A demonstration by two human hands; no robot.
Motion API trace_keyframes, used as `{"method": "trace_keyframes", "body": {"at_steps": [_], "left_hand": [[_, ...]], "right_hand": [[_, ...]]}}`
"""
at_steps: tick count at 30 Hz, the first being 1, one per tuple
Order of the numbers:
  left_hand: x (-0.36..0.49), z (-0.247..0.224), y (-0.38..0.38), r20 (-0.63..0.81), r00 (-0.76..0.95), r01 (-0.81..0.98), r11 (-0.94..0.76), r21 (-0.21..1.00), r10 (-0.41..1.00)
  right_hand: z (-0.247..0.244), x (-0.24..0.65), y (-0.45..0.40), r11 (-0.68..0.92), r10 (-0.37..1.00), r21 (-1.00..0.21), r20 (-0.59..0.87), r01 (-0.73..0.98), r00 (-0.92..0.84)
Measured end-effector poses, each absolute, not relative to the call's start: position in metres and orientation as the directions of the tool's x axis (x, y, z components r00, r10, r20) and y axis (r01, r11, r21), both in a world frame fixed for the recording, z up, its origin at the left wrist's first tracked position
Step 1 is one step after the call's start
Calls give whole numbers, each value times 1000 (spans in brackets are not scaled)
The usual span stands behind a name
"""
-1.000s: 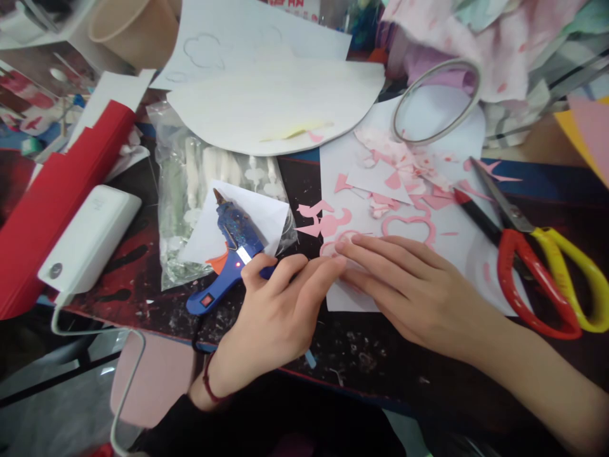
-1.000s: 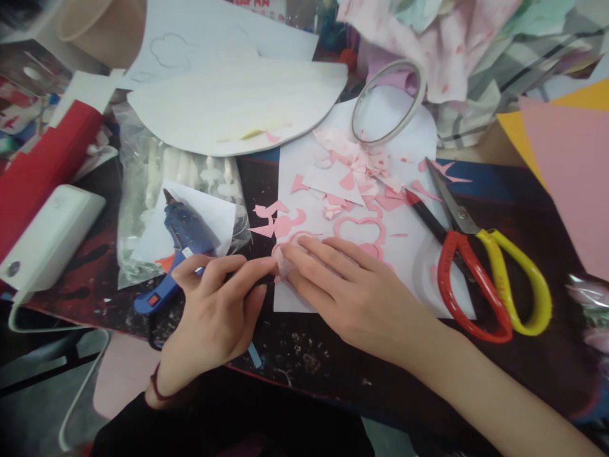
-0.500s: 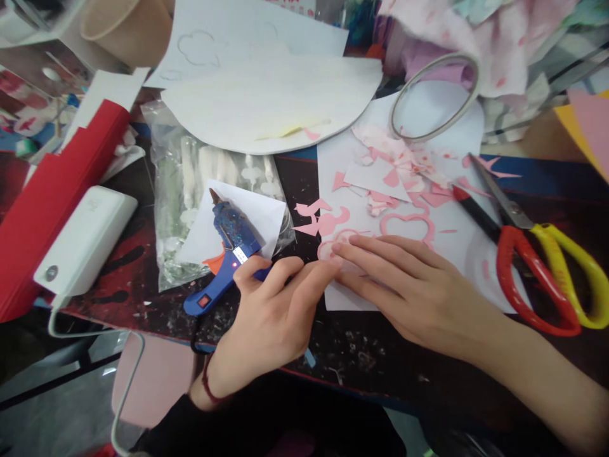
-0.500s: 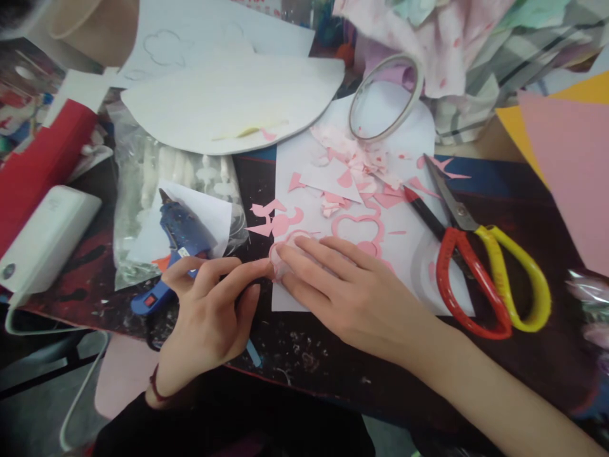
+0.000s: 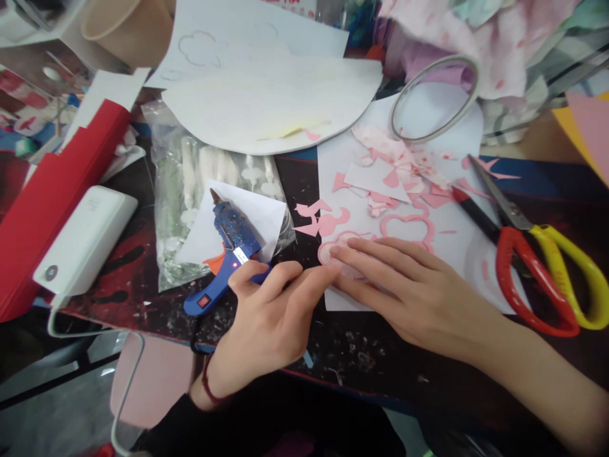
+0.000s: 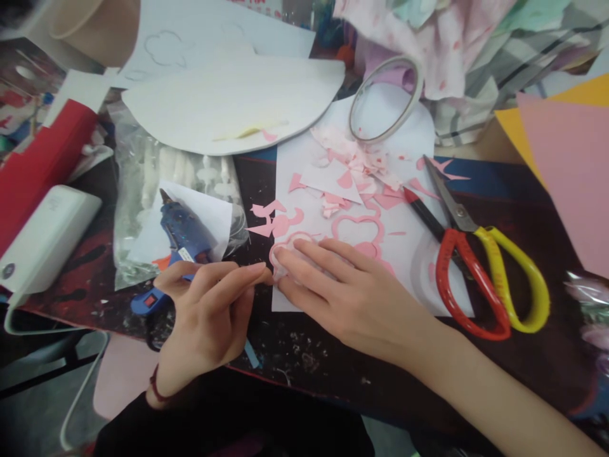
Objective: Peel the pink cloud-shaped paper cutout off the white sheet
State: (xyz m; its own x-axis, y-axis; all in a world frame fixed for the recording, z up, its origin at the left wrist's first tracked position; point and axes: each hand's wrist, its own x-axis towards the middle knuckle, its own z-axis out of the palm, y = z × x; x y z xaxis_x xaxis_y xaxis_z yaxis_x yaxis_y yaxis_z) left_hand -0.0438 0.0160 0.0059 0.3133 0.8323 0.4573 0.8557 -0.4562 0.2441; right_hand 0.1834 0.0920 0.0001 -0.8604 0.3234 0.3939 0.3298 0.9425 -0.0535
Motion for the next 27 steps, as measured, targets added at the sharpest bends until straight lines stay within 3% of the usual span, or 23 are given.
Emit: {"method": "trace_keyframes", "body": {"at_steps": [11, 19, 24, 27], "left_hand": [[-45, 8, 10, 474, 235, 884, -389, 258, 849], [-45, 6, 10, 474, 353, 863, -476, 167, 807], [-47, 8, 9, 602, 224, 878, -427, 216, 766], [-47, 9, 9, 559, 294, 874, -455, 171, 775]], "right_hand": [[-2, 187, 91, 934, 349, -73, 404, 350, -846], [-3, 186, 92, 929, 361, -77, 413, 363, -836], [-2, 185, 94, 928, 359, -65, 418, 367, -835], [-2, 185, 94, 927, 362, -73, 423, 367, -830]]}}
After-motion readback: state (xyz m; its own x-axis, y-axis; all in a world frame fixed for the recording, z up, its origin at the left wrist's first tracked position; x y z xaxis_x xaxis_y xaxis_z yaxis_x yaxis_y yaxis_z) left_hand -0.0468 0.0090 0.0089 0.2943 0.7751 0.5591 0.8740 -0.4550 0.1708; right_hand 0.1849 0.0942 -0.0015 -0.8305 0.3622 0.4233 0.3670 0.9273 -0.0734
